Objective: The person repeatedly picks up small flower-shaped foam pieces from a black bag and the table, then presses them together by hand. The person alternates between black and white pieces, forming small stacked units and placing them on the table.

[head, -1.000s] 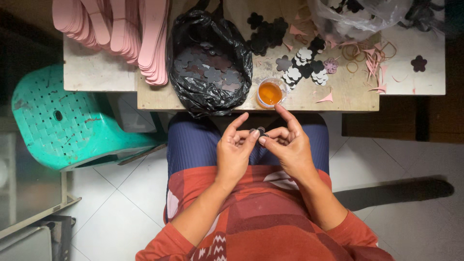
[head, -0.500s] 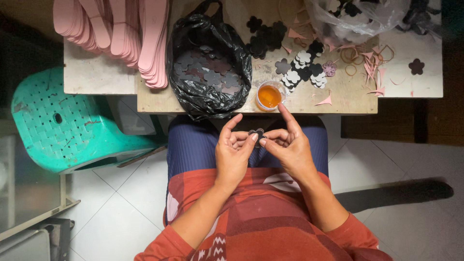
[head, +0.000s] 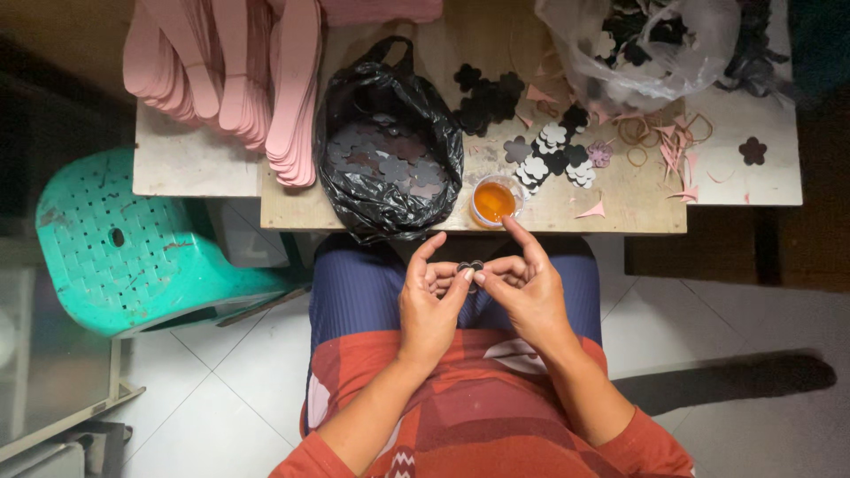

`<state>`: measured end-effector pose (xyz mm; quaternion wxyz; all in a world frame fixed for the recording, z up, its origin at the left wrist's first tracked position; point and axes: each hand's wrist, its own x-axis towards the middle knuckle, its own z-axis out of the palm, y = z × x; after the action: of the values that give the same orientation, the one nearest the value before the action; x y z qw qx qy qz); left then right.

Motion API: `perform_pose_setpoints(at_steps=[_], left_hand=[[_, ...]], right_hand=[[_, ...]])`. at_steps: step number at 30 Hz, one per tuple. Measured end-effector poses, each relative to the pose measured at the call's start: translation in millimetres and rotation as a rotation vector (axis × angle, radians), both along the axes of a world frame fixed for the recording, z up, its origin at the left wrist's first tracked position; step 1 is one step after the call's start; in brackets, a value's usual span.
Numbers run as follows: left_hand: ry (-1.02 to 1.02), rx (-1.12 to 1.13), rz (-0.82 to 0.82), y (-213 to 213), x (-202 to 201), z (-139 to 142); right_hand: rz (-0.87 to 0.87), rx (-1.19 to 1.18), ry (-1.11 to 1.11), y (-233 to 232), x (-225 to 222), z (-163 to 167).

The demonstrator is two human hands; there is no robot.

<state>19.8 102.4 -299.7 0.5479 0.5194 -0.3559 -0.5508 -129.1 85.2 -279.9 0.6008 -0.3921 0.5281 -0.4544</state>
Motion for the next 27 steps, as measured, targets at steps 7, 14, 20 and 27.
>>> perform_pose_setpoints(at_steps=[7,14,20,27], left_hand=[[-0.007,-0.029,0.000,-8,10,6],[-0.112,-0.044,-0.022,-5,13,-4],[-0.056,0.021,0.033,-19,31,-16],[-0.099,0.114,-0.007,-38,13,-31]], right_hand=[[0.019,-0.123,0.049,-37,-6,22],[-0.100,-0.373,0.130,-149,-37,30],[-0.106,-0.425,0.756,-161,-53,13],[-0.012,-0.430,0.983,-151,-65,-10]])
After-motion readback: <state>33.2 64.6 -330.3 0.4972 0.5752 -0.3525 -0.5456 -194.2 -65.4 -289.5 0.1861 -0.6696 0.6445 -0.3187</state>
